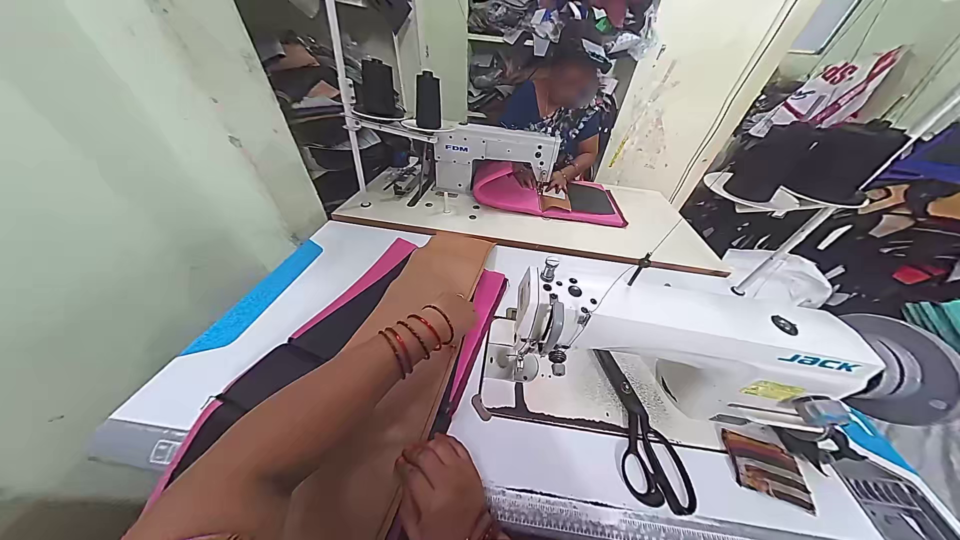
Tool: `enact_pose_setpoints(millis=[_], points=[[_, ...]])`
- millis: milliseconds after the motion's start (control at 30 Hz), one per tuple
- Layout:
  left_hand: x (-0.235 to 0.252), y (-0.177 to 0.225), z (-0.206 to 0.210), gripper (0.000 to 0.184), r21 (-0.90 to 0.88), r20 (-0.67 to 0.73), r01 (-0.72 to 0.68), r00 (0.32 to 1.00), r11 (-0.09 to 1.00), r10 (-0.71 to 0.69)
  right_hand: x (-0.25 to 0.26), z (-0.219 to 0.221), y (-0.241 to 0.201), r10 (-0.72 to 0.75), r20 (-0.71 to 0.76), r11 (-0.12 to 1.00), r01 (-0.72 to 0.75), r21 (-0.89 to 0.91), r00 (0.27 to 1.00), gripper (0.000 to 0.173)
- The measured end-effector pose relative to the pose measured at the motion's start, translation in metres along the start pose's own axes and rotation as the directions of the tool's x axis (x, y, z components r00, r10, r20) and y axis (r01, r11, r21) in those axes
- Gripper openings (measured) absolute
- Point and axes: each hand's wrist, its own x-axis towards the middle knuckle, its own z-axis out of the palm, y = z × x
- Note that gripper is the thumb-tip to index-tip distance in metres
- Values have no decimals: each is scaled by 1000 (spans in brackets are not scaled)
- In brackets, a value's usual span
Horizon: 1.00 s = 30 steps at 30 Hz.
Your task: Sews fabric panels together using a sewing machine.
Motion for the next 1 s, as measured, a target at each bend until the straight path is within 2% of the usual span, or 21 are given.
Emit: enact_pose_setpoints(millis=[67,133,200,267,367,467,700,900,1000], points=[[4,-6,6,66,-107,-14,52,998,993,-54,1,-2,0,2,4,1000,-2,8,1000,28],[18,-23,24,76,-223,-73,40,996,974,-57,0,-1,1,5,-1,1000,-5,26,1000,27],[40,-48,50,71,-312,-175,-43,985,949,-13,-1,0,1,19,2,999,-19,48,1000,25],[49,-59,60,61,-377,-231,-67,973,924,-23,-1,-2,-1,40,19,997,-41,67,999,24],[59,-57,79,48,-447,-382,-46,913,894,-144,-1,-2,-1,51,30,994,-54,95,998,24],[65,-45,95,50,-479,-508,-35,826,877,-244,0,-3,-2,57,60,993,-62,97,997,25],[65,-21,95,51,-554,-545,86,714,828,-439,0,-1,-4,81,49,992,-85,94,996,26],[59,-15,86,54,-569,-453,204,730,796,-511,-1,-1,-4,83,60,992,-88,95,995,26],[63,-16,82,52,-513,-524,174,713,841,-467,-1,-2,-4,83,55,991,-89,104,995,25]])
